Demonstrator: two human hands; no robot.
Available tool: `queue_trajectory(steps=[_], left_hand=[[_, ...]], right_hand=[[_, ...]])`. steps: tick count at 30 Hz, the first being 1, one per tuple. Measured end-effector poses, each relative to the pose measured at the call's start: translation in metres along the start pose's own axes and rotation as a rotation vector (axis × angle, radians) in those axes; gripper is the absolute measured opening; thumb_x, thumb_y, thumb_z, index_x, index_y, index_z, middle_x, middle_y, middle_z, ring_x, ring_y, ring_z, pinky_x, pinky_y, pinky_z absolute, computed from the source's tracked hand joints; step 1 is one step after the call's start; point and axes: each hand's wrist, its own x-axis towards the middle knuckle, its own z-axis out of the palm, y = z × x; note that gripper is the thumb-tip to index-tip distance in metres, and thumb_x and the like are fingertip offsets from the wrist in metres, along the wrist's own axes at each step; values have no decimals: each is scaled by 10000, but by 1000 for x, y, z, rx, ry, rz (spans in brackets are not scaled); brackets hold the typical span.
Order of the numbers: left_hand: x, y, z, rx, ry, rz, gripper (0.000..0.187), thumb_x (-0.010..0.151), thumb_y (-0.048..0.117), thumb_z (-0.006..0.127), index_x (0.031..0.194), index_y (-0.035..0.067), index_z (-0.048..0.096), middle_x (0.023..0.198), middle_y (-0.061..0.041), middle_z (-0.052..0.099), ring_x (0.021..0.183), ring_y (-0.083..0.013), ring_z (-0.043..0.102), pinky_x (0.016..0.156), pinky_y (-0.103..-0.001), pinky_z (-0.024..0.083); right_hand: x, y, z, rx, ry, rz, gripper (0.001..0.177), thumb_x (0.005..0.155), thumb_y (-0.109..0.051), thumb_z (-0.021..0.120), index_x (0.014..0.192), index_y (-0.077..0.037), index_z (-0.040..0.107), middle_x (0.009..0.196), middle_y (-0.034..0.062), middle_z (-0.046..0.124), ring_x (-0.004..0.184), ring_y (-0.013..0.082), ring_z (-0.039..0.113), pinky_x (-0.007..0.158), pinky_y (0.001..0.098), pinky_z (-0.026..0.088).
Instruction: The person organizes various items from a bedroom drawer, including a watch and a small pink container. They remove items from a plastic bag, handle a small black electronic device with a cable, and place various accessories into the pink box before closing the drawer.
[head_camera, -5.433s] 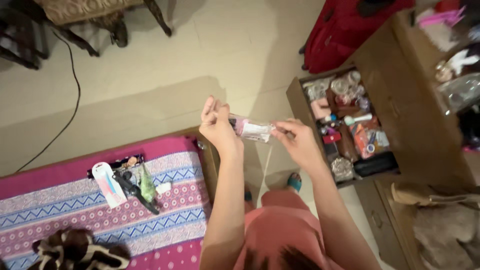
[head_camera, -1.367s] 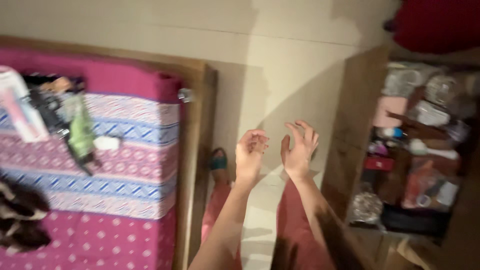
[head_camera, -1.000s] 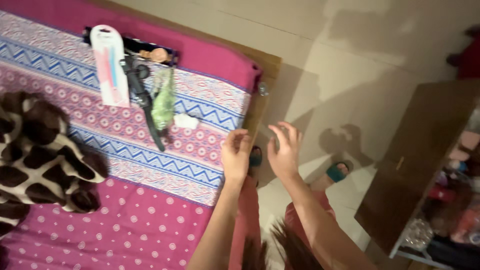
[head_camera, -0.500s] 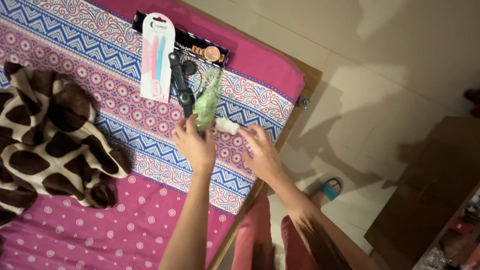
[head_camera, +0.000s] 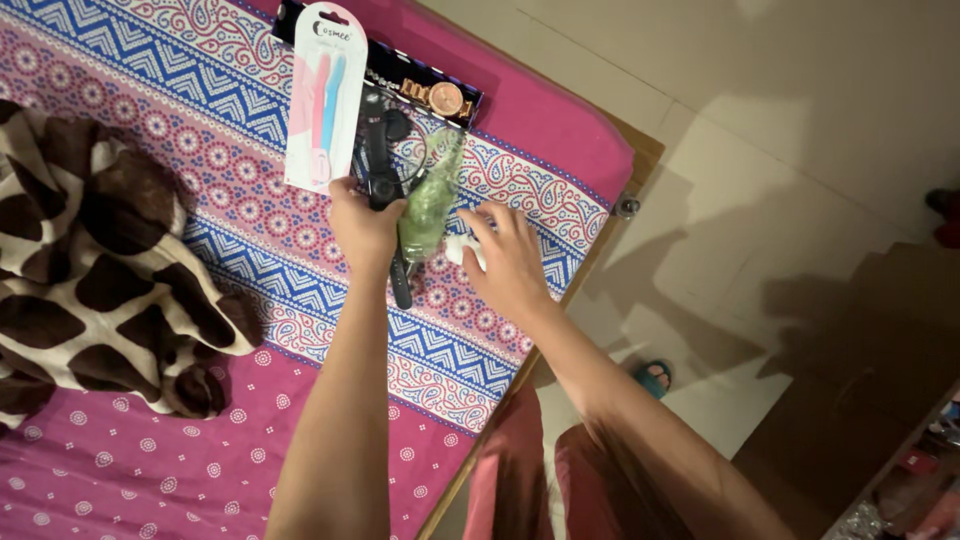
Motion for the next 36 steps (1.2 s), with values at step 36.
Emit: queue_trajectory(steps=[36], left_hand=[[-411, 267, 50, -275, -448, 277, 538, 791, 13, 737, 1259, 32, 472, 1188, -136, 556, 997, -278, 639, 691, -341, 609]], right_hand=[[-229, 116, -234, 2094, 288, 446, 309, 1097, -232, 546, 1355, -69, 499, 1164, 156, 692, 1206, 329, 666, 1054, 501, 539]])
